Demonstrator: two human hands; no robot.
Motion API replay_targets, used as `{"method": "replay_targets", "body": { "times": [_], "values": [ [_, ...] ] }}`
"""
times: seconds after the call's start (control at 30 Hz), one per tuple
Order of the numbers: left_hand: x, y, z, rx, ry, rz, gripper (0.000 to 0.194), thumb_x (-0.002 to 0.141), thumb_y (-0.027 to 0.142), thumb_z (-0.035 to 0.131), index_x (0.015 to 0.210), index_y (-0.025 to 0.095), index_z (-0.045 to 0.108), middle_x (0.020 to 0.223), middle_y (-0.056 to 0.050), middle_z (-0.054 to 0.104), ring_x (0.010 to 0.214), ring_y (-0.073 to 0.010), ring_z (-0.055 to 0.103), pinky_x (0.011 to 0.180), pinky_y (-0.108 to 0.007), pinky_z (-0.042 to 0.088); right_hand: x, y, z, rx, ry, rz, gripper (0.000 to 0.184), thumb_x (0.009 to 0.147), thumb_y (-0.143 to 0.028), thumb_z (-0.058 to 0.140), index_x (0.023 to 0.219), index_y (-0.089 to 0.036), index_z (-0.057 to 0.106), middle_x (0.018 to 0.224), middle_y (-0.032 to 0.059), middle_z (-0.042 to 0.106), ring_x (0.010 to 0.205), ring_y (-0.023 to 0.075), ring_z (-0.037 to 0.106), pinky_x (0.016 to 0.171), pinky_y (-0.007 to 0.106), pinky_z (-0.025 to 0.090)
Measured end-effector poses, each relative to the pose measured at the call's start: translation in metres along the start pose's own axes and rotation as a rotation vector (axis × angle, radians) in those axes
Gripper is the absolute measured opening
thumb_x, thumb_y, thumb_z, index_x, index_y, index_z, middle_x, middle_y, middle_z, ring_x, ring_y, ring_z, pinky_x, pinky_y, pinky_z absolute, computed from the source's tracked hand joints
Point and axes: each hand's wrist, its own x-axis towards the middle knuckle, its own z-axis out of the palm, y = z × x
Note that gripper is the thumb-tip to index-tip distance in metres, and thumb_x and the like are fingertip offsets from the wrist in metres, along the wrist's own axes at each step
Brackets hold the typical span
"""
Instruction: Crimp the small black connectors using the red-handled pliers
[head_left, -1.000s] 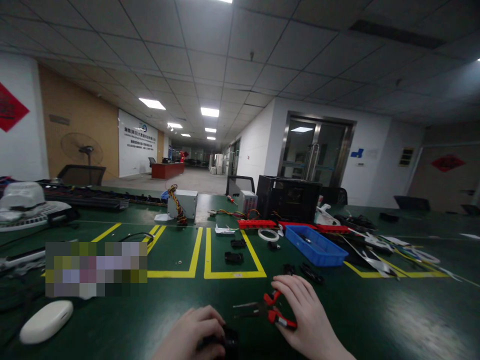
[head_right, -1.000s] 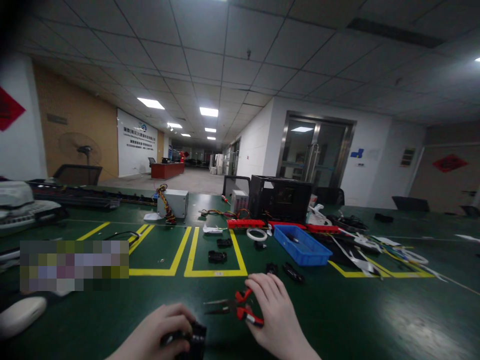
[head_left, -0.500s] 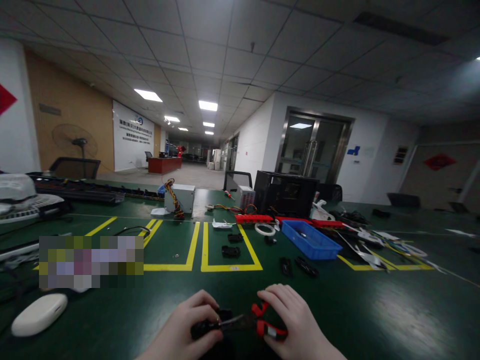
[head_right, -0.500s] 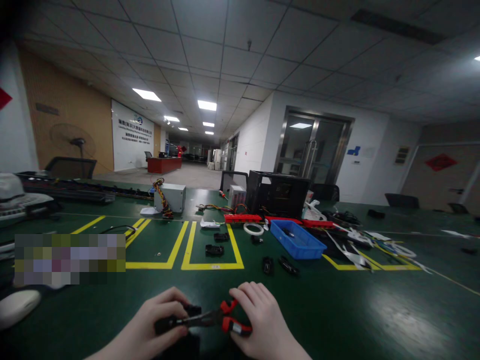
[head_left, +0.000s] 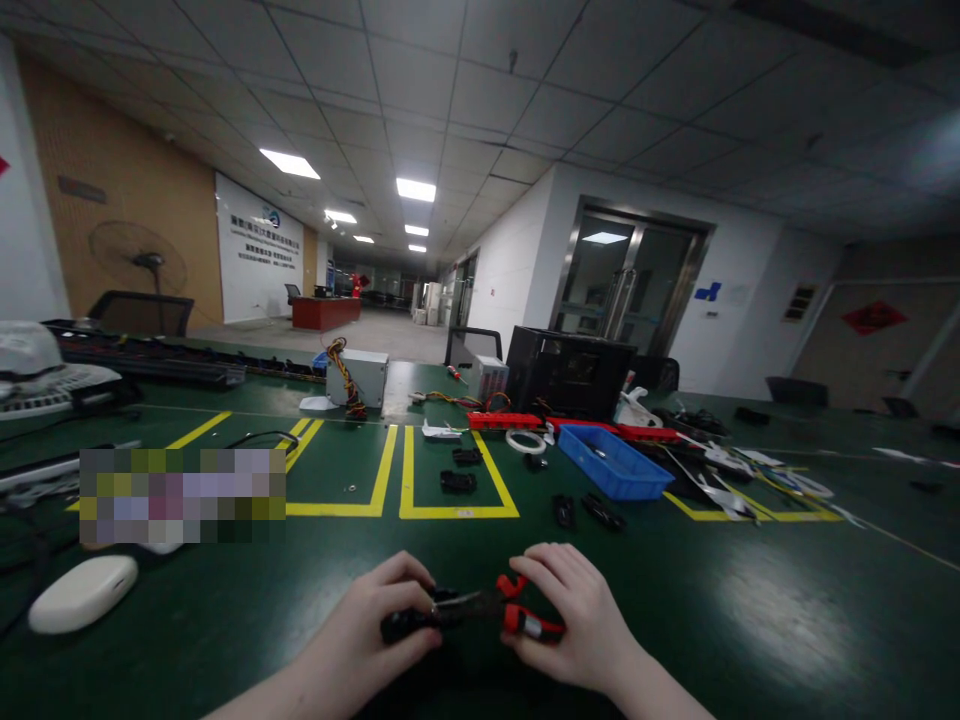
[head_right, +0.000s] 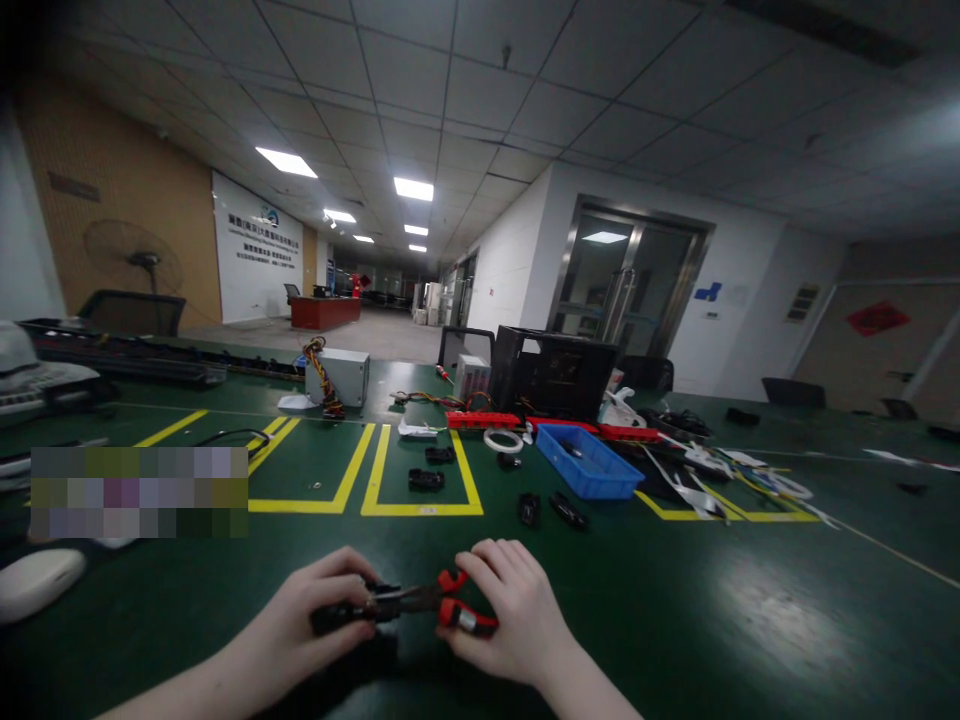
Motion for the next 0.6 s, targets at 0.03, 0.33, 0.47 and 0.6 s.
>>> {"method": "replay_targets", "body": {
  "times": [0.03, 0.33, 0.47, 0.6],
  "values": [
    [0.000, 0.000, 0.000, 0.000, 0.001, 0.006, 0.007, 0.085, 0.022, 0.061, 0.085, 0.018, 0.068, 0.105, -0.005, 0.060, 0.096, -0.0181, 0.059, 0.086, -0.030, 0.048, 0.000, 0.000, 0.001, -0.003, -0.003, -0.003, 0.046, 0.068, -0.042, 0.070, 0.106, -0.019, 0.062, 0.095, 0.0105, 0.066, 0.081, 0.0233, 0.063, 0.070, 0.037, 0.049],
    [-0.002, -0.004, -0.002, 0.012, 0.014, 0.018, 0.007, 0.085, 0.022, 0.063, 0.086, 0.018, 0.068, 0.107, -0.006, 0.060, 0.098, -0.0188, 0.060, 0.088, -0.032, 0.049, -0.001, 0.000, 0.003, 0.027, -0.071, -0.018, 0.042, 0.070, -0.042, 0.069, 0.104, -0.018, 0.060, 0.100, 0.0105, 0.066, 0.084, 0.0223, 0.063, 0.074, 0.036, 0.050],
    [-0.003, -0.011, 0.000, 0.041, 0.003, 0.043, 0.008, 0.086, 0.021, 0.063, 0.091, 0.019, 0.068, 0.109, -0.006, 0.060, 0.100, -0.0193, 0.060, 0.089, -0.033, 0.050, -0.002, 0.001, 0.005, 0.041, -0.104, -0.019, 0.040, 0.072, -0.043, 0.068, 0.102, -0.018, 0.060, 0.093, 0.0086, 0.066, 0.079, 0.0203, 0.062, 0.071, 0.034, 0.049],
    [-0.004, -0.016, 0.003, 0.081, -0.008, 0.054, 0.008, 0.087, 0.016, 0.059, 0.091, 0.019, 0.066, 0.113, -0.006, 0.060, 0.102, -0.0195, 0.059, 0.091, -0.034, 0.050, -0.003, 0.001, 0.006, 0.055, -0.151, -0.005, 0.039, 0.074, -0.045, 0.067, 0.102, -0.018, 0.060, 0.091, 0.0082, 0.065, 0.079, 0.0200, 0.061, 0.071, 0.033, 0.048]
  ]
}}
